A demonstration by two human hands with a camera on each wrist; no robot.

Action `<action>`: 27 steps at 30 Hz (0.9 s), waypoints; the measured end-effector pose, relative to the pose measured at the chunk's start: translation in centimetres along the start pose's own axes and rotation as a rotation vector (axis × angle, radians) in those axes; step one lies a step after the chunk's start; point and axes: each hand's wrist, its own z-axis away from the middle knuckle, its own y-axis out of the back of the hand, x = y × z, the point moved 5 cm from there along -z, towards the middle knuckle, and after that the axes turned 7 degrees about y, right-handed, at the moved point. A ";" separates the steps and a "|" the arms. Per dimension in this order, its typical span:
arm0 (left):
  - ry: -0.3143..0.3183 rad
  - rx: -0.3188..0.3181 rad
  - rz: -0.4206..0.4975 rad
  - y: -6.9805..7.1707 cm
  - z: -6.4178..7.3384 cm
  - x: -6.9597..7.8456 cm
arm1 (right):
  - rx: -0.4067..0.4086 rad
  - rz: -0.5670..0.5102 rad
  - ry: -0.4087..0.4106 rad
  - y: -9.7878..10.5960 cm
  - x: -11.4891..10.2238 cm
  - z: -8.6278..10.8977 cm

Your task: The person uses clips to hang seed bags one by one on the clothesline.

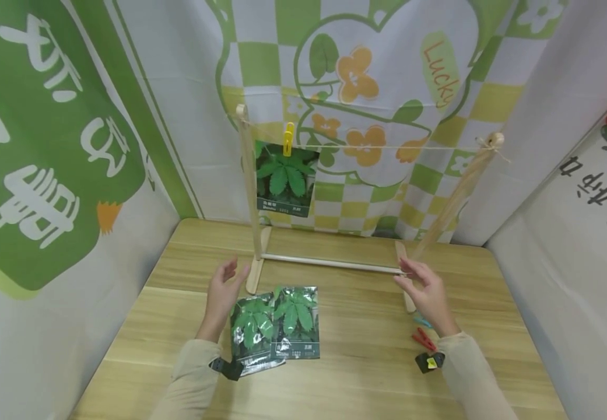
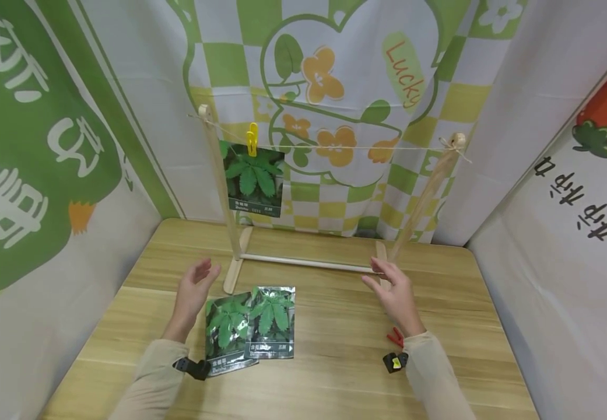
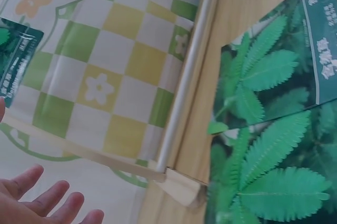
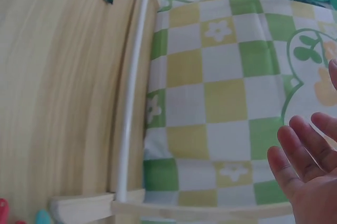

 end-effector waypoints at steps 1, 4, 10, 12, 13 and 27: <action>0.008 -0.002 -0.005 0.0 0.0 -0.2 | -0.001 0.004 -0.004 0.0 0.3 0.2; 0.027 -0.005 -0.026 -0.1 -0.1 -0.9 | 0.005 0.014 -0.020 0.0 1.8 0.9; 0.063 0.001 -0.063 -0.2 -0.1 -2.5 | 0.025 0.066 -0.061 0.1 5.5 2.5; 0.077 0.010 -0.078 -0.1 0.0 -3.0 | 0.026 0.084 -0.070 0.2 6.1 3.0; 0.086 0.012 -0.085 -0.2 0.0 -3.3 | 0.022 0.096 -0.076 0.2 6.4 3.2; 0.153 0.057 -0.286 -0.3 0.1 -6.3 | -0.069 0.232 -0.261 0.5 9.6 6.6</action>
